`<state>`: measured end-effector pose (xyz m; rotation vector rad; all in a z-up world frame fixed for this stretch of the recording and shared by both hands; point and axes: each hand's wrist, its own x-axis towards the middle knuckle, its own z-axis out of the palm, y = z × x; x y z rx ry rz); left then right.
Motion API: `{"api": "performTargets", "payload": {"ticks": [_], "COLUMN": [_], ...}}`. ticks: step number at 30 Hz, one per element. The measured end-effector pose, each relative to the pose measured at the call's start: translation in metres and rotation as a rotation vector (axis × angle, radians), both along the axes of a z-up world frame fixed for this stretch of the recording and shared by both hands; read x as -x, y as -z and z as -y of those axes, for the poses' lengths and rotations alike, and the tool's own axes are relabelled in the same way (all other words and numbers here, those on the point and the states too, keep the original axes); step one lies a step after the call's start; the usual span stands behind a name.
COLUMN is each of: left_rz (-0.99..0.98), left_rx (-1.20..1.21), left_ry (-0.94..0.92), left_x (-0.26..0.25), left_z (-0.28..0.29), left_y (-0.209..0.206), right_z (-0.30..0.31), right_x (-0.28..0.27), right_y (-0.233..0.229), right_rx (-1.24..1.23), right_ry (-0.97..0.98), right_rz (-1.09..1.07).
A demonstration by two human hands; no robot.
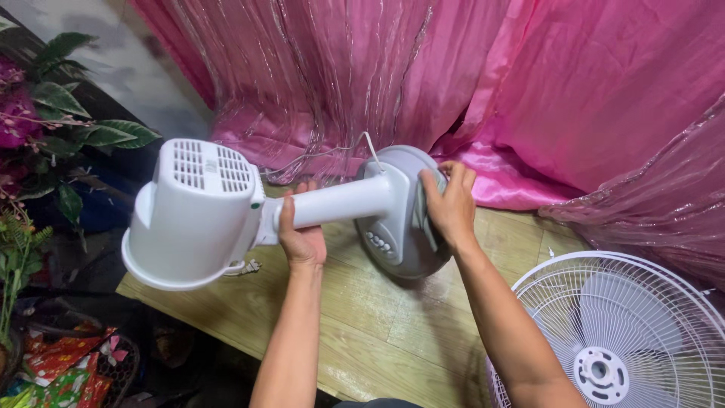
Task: The person disassembles a white table fan by removing the front grille, unscrewing the blade hub, detaching the fan blades, and removing the rear grille. They then wipe the motor housing and base with a cloth. The video ends before reassembly is shown.
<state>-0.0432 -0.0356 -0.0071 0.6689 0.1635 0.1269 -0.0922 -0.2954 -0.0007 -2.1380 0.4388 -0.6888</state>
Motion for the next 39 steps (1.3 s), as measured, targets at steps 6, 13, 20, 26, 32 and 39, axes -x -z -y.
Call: {"api": "performTargets", "payload": {"ticks": [6, 13, 20, 26, 32, 39], "left_rz": [-0.06, -0.078, 0.29, 0.581, 0.599, 0.397], "left_rx": [-0.142, -0.639, -1.078, -1.663, -1.641, -1.397], "left_ry": [-0.171, -0.173, -0.075, -0.191, -0.126, -0.132], "left_x": [-0.03, -0.026, -0.011, -0.015, -0.028, -0.018], "left_z": [-0.001, 0.022, 0.053, 0.067, 0.055, 0.076], "left_y": [0.003, 0.02, 0.097, 0.166, 0.181, 0.13], "right_z": [-0.068, -0.051, 0.003, -0.021, -0.037, -0.037], "right_x": [0.048, 0.068, 0.025, 0.024, -0.034, 0.008], "right_y": [0.047, 0.099, 0.126, 0.17, 0.186, 0.209], "right_rx": [-0.312, -0.128, -0.281, -0.339, 0.308, 0.134], "right_ry": [0.101, -0.002, 0.087, -0.397, -0.555, -0.429], "right_rz": [0.169, -0.644, -0.093, -0.185, -0.497, 0.006]}}
